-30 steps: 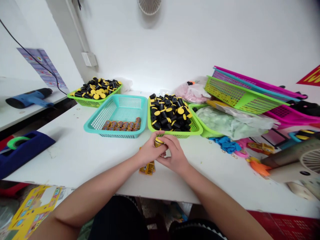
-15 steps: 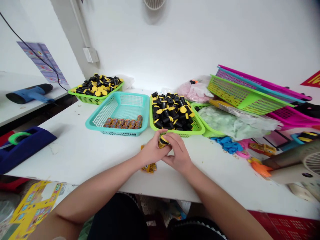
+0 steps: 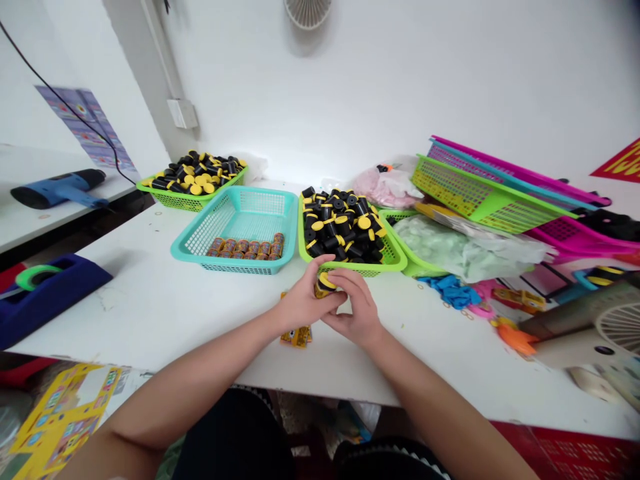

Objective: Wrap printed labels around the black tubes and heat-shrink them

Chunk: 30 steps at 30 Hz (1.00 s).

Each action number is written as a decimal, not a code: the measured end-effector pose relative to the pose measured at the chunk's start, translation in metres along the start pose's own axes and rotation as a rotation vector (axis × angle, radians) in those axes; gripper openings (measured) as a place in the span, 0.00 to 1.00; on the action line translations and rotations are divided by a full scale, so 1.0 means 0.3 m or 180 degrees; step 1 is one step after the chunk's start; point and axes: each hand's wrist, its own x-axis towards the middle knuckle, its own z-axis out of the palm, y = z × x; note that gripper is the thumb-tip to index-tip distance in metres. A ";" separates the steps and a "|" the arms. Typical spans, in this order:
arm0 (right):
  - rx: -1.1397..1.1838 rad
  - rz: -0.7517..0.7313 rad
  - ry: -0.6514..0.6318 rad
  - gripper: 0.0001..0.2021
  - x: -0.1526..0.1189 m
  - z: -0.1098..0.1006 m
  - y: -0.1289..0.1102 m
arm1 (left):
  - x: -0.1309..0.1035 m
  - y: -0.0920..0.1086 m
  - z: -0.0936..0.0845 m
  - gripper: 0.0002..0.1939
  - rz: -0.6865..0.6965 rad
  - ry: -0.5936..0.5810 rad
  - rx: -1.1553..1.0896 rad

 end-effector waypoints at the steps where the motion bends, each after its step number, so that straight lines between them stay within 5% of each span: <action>1: -0.0024 -0.0124 -0.0034 0.32 0.002 -0.001 -0.001 | -0.001 0.004 -0.002 0.40 0.0015 -0.0026 0.0026; 9: 0.0034 -0.0417 -0.0179 0.33 -0.004 0.000 0.017 | -0.008 0.000 -0.009 0.42 0.0080 -0.0094 0.0171; 16: 0.0206 -0.0397 -0.0004 0.31 0.005 0.000 -0.009 | -0.013 0.004 -0.020 0.43 0.0126 -0.0739 -0.0351; 22: -0.0100 -0.0737 -0.0138 0.27 0.001 -0.013 0.011 | -0.009 -0.003 -0.018 0.42 0.0585 0.0135 0.1112; 30: -0.0358 -0.0700 -0.0159 0.24 0.002 -0.003 0.001 | -0.024 -0.027 0.028 0.39 0.0629 0.1043 0.1501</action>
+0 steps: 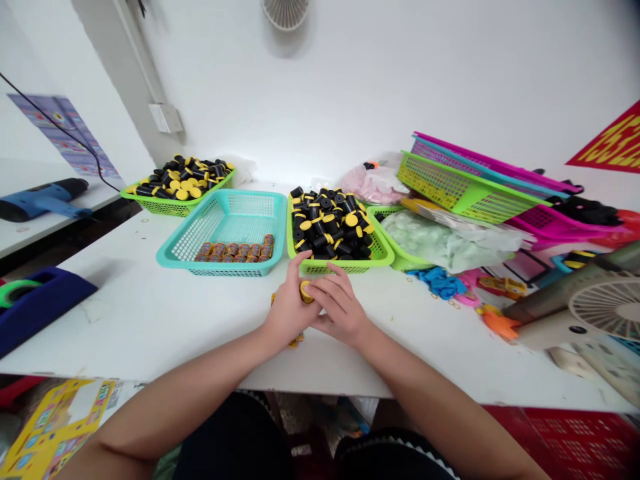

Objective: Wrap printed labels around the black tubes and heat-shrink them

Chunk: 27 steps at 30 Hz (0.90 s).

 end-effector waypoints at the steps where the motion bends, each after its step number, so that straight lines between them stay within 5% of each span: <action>1: -0.0009 -0.0011 -0.0007 0.24 0.001 -0.001 -0.002 | -0.001 -0.001 0.000 0.39 0.0009 -0.0012 -0.0061; 3: 0.0008 -0.0051 0.0060 0.24 0.005 -0.002 -0.003 | 0.004 -0.005 -0.009 0.40 0.0011 -0.0292 -0.0326; 8: 0.0191 -0.0051 0.0326 0.22 0.020 -0.006 -0.012 | 0.033 -0.011 -0.068 0.41 -0.0112 -0.1798 -0.1402; 13: 0.0230 -0.0037 0.0264 0.21 0.028 -0.010 -0.035 | 0.053 -0.018 -0.098 0.46 -0.0199 -0.2376 -0.1775; 17: -0.0157 0.0009 0.0220 0.20 0.019 -0.010 -0.033 | 0.062 -0.029 -0.081 0.47 -0.0106 -0.2130 -0.1548; 23: -0.0499 0.0298 -0.0050 0.21 -0.004 -0.014 0.019 | 0.072 -0.033 -0.052 0.32 0.0436 -0.0658 -0.1029; 27: -0.0012 0.0775 -0.0092 0.19 -0.004 -0.024 0.043 | 0.076 -0.037 -0.056 0.31 0.0241 -0.0523 -0.1116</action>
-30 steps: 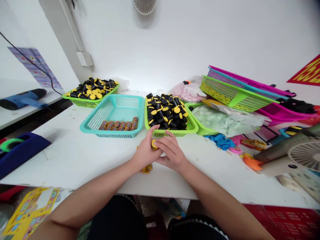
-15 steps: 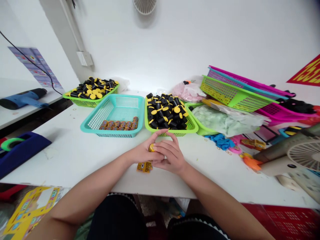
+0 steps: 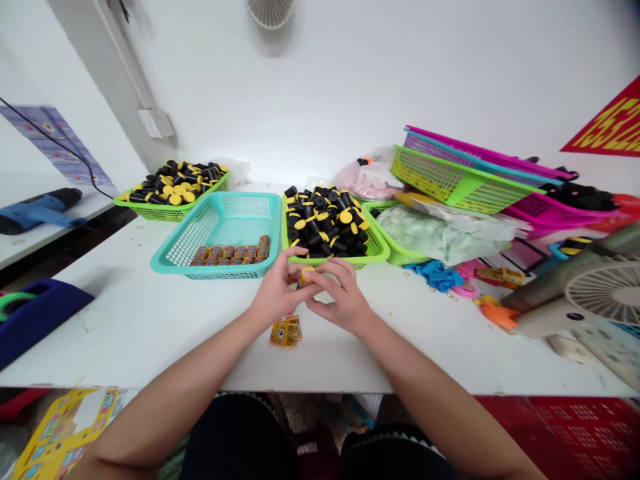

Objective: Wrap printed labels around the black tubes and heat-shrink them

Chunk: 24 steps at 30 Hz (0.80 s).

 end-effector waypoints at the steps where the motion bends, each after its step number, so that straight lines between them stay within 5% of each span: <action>1: 0.0410 0.0283 -0.0034 0.19 0.003 -0.005 0.005 | 0.000 -0.001 -0.002 0.34 -0.0070 -0.0035 -0.0017; 5: 0.2082 0.2024 -0.0451 0.20 0.019 -0.023 0.029 | 0.000 -0.007 -0.006 0.42 -0.0334 -0.0208 0.0293; 7: 0.2440 0.2490 -0.0791 0.18 0.028 -0.030 0.043 | 0.001 -0.011 -0.007 0.42 -0.0426 -0.0239 0.0520; 13: 0.2420 0.2523 -0.1095 0.16 0.032 -0.040 0.067 | 0.005 -0.014 -0.014 0.42 -0.0400 -0.0027 0.0950; 20: 0.1209 0.1798 -0.0497 0.13 0.015 -0.014 0.037 | 0.003 -0.013 -0.017 0.40 -0.0377 0.0157 0.1036; 24: 0.1937 0.2414 -0.0283 0.18 0.025 -0.014 0.026 | 0.002 -0.016 -0.020 0.41 -0.0199 0.0151 0.1110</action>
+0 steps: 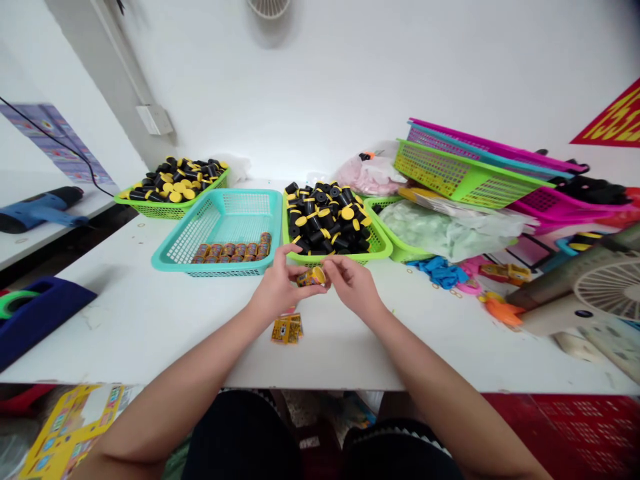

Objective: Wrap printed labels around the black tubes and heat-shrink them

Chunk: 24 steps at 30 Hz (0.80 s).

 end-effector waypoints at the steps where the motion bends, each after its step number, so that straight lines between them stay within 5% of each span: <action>1: 0.0323 0.0300 -0.0153 0.20 0.003 -0.003 -0.004 | -0.002 0.001 -0.001 0.41 0.0054 0.0019 0.0117; 5: 0.1073 0.1209 -0.0938 0.20 0.015 -0.023 -0.014 | -0.010 0.010 -0.008 0.36 0.0110 0.0047 0.0716; 10: 0.1254 0.1258 -0.0822 0.19 0.020 -0.031 0.003 | -0.005 0.018 -0.015 0.35 0.0075 0.0077 0.0890; 14: 0.0529 0.0357 -0.0217 0.18 0.020 -0.029 0.016 | 0.002 0.020 -0.015 0.34 0.0011 0.0149 0.0733; 18: -0.0173 -0.0925 -0.0588 0.14 0.013 -0.027 0.022 | 0.009 0.015 -0.004 0.38 -0.0236 0.0222 -0.0255; 21: -0.0505 -0.1349 -0.0669 0.24 -0.002 -0.014 0.021 | 0.011 0.014 0.017 0.36 -0.0618 0.0031 -0.1356; 24: -0.1038 -0.1566 -0.0424 0.29 -0.023 0.009 0.015 | 0.002 0.018 0.039 0.32 -0.0667 -0.0145 -0.1693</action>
